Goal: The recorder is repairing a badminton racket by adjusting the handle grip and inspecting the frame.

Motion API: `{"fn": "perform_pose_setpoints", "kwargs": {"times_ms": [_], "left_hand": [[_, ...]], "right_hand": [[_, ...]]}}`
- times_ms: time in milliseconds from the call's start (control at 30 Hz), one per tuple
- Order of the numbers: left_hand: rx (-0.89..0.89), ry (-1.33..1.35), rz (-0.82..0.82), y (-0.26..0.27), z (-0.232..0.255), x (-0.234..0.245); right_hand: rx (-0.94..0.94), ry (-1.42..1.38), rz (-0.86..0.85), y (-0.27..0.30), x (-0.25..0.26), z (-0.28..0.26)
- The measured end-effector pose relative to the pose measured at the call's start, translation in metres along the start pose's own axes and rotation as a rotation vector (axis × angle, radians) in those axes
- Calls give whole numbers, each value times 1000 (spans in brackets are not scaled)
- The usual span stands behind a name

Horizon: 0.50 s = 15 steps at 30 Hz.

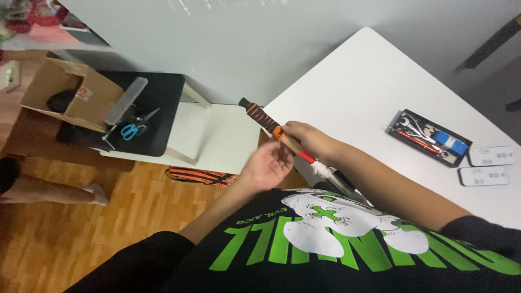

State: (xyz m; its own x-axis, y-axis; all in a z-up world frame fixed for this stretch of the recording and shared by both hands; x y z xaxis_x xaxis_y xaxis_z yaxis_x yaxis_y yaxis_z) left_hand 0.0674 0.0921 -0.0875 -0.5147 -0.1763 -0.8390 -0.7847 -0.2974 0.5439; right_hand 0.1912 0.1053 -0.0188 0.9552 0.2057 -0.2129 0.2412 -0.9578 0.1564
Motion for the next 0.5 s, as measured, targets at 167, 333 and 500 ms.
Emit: {"fn": "perform_pose_setpoints", "kwargs": {"times_ms": [167,333,500], "left_hand": [[-85,73,-25,1,5,-9],[-28,83,-51,-7,-10,-6],[8,23,-17,-3,-4,-15]], "right_hand": [[29,-3,108,14,3,-10],[141,141,230,24,3,-41],[88,392,363,18,16,-40]]}}
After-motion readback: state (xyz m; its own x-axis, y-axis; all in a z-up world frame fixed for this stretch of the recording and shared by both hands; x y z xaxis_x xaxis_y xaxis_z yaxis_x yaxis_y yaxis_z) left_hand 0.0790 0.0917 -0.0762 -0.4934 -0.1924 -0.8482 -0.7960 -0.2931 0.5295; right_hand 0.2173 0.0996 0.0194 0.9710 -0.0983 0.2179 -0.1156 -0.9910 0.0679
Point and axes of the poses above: each hand's wrist, its own y-axis away from the middle knuckle, its own x-axis out of the back of the hand, z = x × y, the point moved 7 cm from there along -y, towards the middle knuckle, and after that the axes turned 12 degrees about x, right-handed, at the moved point
